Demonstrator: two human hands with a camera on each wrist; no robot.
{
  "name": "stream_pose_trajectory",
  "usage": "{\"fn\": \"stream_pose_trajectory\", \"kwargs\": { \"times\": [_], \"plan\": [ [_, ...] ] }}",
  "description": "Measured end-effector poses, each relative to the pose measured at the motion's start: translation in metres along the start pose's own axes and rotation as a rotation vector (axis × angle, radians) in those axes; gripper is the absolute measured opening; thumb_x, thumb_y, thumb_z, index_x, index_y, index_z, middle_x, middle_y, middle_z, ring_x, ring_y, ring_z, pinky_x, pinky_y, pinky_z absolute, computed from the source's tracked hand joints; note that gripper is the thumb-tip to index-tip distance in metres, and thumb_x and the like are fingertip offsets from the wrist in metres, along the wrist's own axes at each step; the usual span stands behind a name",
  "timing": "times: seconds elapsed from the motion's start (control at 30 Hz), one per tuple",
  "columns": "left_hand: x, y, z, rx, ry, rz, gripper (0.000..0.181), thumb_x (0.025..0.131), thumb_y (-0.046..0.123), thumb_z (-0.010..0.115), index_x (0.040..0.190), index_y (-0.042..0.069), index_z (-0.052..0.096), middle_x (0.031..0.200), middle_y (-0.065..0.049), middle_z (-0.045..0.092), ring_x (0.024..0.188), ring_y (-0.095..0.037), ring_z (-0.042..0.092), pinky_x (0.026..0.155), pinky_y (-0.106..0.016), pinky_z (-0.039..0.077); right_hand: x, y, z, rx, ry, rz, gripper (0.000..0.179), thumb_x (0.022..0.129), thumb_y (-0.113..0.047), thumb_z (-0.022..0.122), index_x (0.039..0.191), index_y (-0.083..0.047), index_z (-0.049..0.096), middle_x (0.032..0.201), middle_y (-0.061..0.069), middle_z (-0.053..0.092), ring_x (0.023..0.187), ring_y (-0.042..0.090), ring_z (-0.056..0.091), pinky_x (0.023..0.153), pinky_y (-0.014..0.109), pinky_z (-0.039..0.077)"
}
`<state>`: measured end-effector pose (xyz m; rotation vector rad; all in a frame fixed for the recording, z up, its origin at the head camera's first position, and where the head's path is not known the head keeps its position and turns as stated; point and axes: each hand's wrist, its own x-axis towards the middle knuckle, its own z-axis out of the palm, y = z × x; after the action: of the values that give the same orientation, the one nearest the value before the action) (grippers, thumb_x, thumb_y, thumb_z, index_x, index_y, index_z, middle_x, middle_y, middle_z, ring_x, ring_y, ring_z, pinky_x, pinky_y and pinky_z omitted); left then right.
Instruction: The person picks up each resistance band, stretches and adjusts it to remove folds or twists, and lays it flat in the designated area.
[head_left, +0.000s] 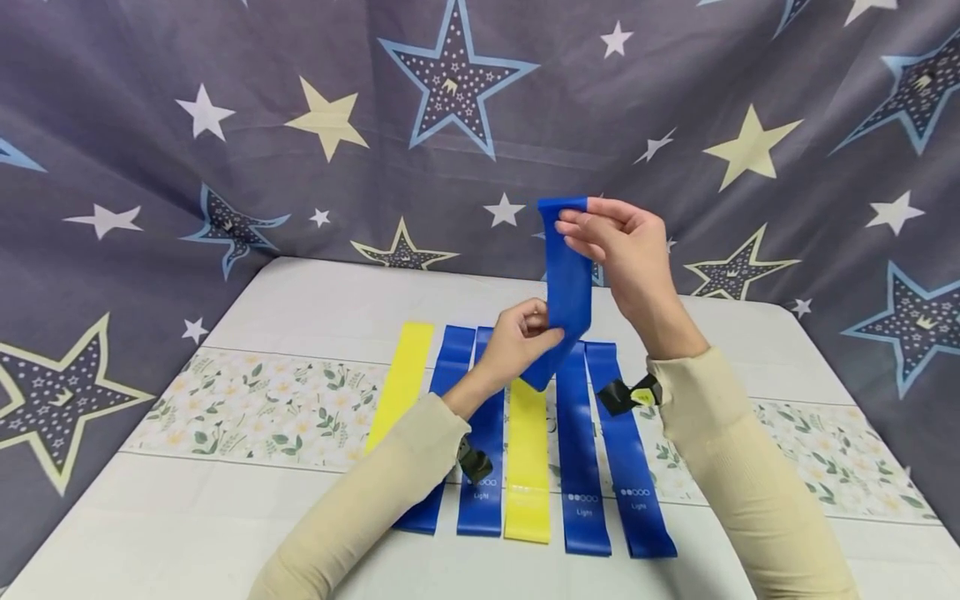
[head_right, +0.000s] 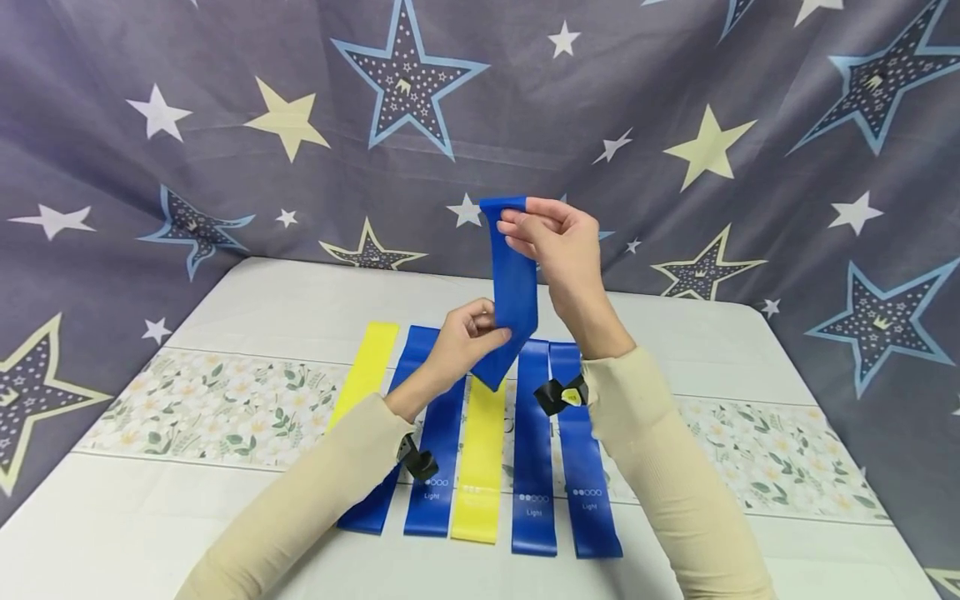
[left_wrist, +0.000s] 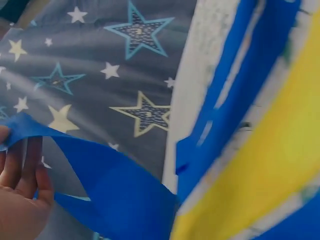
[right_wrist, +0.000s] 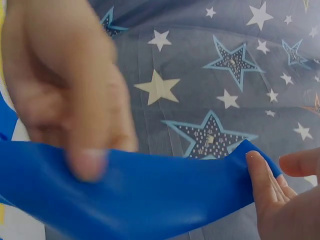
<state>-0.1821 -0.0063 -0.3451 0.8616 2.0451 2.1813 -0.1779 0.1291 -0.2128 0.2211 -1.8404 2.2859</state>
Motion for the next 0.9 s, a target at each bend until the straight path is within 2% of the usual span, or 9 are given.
{"fn": "stream_pose_trajectory", "kwargs": {
  "times": [0.1,0.23,0.4,0.47,0.5,0.6,0.7,0.83,0.9],
  "plan": [
    [-0.008,-0.009,-0.001,0.024,-0.032,-0.047,0.009,0.089,-0.004,0.057,0.094,-0.010,0.055,0.089,-0.027,0.064,0.070,-0.003,0.056,0.068,-0.019,0.047,0.003,0.000,-0.005,0.005,0.021,-0.008,0.014,0.089,0.000,0.061,0.102,0.004,0.061,0.085,0.005,0.073,0.076,0.014,0.072,0.072,0.022,0.056],
    [-0.016,-0.021,-0.002,-0.002,-0.090,-0.083,0.010,0.091,-0.004,0.051,0.089,-0.012,0.056,0.076,-0.010,0.055,0.068,-0.010,0.048,0.070,-0.023,0.045,0.008,0.002,-0.014,-0.005,0.054,-0.004,0.013,0.090,-0.001,0.061,0.102,0.004,0.061,0.085,0.004,0.073,0.076,0.013,0.072,0.072,0.021,0.056],
    [-0.025,-0.026,0.002,-0.264,-0.156,-0.124,0.020,0.091,0.001,0.037,0.073,0.001,0.043,0.070,0.002,0.040,0.070,-0.011,0.042,0.074,-0.023,0.039,0.013,0.009,-0.023,-0.021,0.099,0.033,0.014,0.090,-0.003,0.061,0.103,0.002,0.061,0.085,0.003,0.072,0.076,0.013,0.072,0.074,0.021,0.055],
    [-0.030,-0.027,0.003,-0.365,-0.177,-0.144,0.017,0.092,0.004,0.035,0.079,0.006,0.047,0.074,0.005,0.047,0.072,-0.007,0.047,0.076,-0.020,0.041,0.014,0.011,-0.027,-0.013,0.114,0.043,0.014,0.090,-0.003,0.061,0.103,0.001,0.061,0.085,0.003,0.072,0.076,0.013,0.072,0.074,0.021,0.055],
    [-0.032,-0.027,0.003,-0.368,-0.185,-0.148,0.016,0.092,0.005,0.036,0.084,0.006,0.050,0.076,0.008,0.052,0.072,-0.005,0.050,0.074,-0.018,0.042,0.015,0.011,-0.028,-0.005,0.124,0.045,0.014,0.090,-0.003,0.061,0.103,0.001,0.061,0.085,0.004,0.072,0.076,0.013,0.072,0.074,0.021,0.055],
    [-0.038,-0.029,0.002,-0.277,-0.229,-0.164,0.009,0.095,0.006,0.046,0.100,0.001,0.051,0.079,0.010,0.062,0.069,-0.001,0.058,0.061,-0.017,0.041,0.018,0.013,-0.035,0.022,0.159,0.040,0.013,0.090,-0.002,0.062,0.102,0.000,0.061,0.085,0.004,0.072,0.075,0.014,0.072,0.074,0.021,0.055],
    [-0.044,-0.032,0.001,-0.069,-0.251,-0.180,0.020,0.091,0.001,0.057,0.108,-0.004,0.047,0.068,0.003,0.059,0.055,-0.002,0.050,0.053,-0.018,0.033,0.022,0.013,-0.042,0.045,0.180,0.045,0.012,0.090,-0.001,0.061,0.102,0.000,0.061,0.084,0.005,0.072,0.074,0.014,0.072,0.074,0.021,0.055],
    [-0.048,-0.035,0.000,0.053,-0.191,-0.215,0.028,0.084,-0.009,0.055,0.111,-0.006,0.051,0.080,-0.020,0.066,0.060,-0.009,0.050,0.056,-0.020,0.037,0.023,0.013,-0.048,0.050,0.192,0.043,0.012,0.090,0.000,0.061,0.101,0.000,0.061,0.083,0.005,0.072,0.074,0.014,0.072,0.074,0.021,0.055],
    [-0.049,-0.037,-0.001,0.106,-0.142,-0.233,0.035,0.078,-0.013,0.052,0.112,-0.006,0.055,0.092,-0.025,0.068,0.068,-0.013,0.055,0.059,-0.021,0.041,0.023,0.013,-0.051,0.068,0.204,0.029,0.011,0.089,0.002,0.060,0.100,0.001,0.061,0.082,0.006,0.072,0.073,0.015,0.072,0.073,0.021,0.056]
  ]
}}
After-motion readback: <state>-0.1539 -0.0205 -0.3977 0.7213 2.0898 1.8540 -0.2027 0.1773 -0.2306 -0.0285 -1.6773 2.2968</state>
